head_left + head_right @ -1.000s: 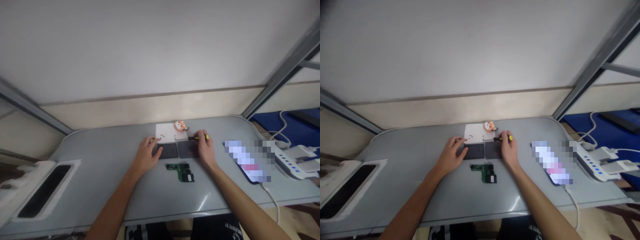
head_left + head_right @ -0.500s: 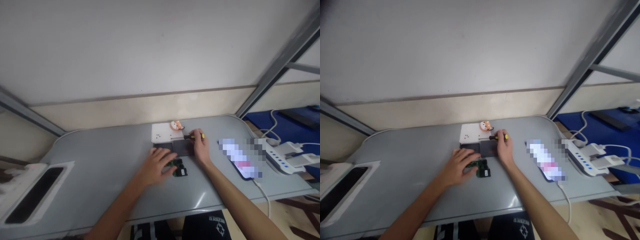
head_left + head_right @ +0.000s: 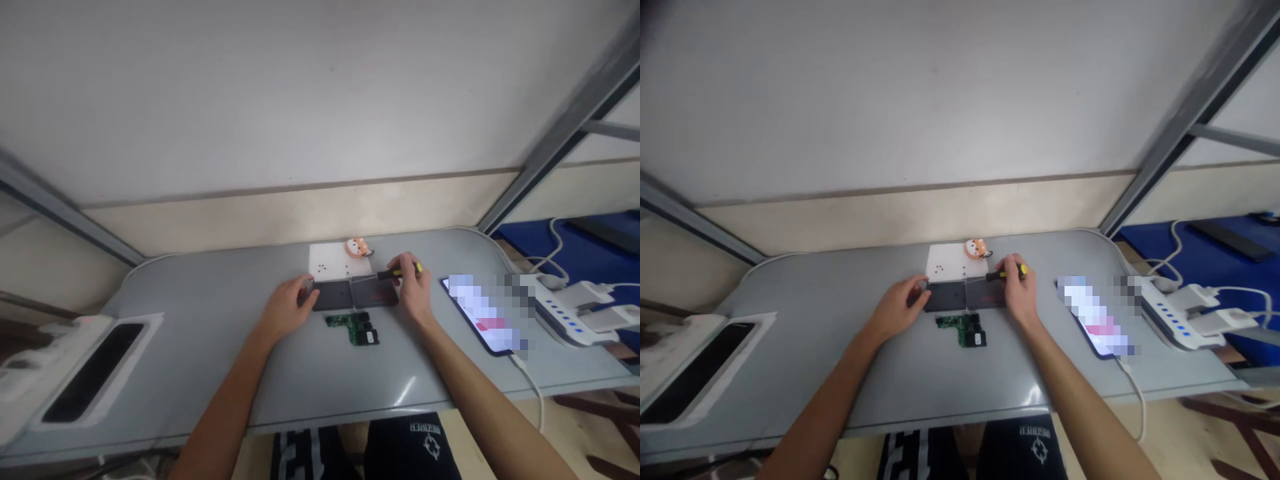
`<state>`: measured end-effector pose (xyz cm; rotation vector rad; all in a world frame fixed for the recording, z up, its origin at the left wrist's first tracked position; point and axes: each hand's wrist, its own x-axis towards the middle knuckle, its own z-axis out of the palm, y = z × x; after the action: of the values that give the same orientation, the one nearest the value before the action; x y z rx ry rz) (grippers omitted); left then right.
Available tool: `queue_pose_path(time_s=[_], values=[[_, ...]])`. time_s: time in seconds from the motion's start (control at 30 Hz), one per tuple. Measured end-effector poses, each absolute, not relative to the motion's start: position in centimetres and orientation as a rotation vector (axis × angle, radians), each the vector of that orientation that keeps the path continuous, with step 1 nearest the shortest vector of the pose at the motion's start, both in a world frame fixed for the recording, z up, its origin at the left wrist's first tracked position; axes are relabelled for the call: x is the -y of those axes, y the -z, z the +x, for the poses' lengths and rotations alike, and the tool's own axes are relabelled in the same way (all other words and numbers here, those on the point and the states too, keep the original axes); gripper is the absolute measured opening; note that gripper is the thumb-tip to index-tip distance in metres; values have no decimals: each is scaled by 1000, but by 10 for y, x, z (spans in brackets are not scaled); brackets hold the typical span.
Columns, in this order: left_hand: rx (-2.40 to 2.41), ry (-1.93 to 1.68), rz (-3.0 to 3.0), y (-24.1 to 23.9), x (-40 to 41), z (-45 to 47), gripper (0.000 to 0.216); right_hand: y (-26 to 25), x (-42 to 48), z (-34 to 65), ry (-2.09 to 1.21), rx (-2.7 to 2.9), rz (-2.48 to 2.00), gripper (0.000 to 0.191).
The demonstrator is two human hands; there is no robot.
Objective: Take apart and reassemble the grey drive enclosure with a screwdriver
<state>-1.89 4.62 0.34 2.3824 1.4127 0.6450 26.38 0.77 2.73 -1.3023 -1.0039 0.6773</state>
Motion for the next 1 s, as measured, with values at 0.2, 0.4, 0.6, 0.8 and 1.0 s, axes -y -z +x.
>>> queue_pose_path(time_s=[0.2,0.4,0.6,0.8,1.0], values=[[-1374,-680,2375,-7,-43,-17,31,-21,-4,260,-937,1091,-1333,50],[-1347,-739,2394,-4,-46,-20,26,-25,-5,263,-920,1116,-1358,51],[-1370,-748,2386,-5,-47,-20,23,-21,-8,270,-841,1155,-1414,52],[-1406,-740,2381,-6,-48,-20,20,-27,-11,269,-782,1103,-1436,53],[-1409,-758,2376,-2,-50,-20,17,-24,-15,265,-847,890,-1452,56]])
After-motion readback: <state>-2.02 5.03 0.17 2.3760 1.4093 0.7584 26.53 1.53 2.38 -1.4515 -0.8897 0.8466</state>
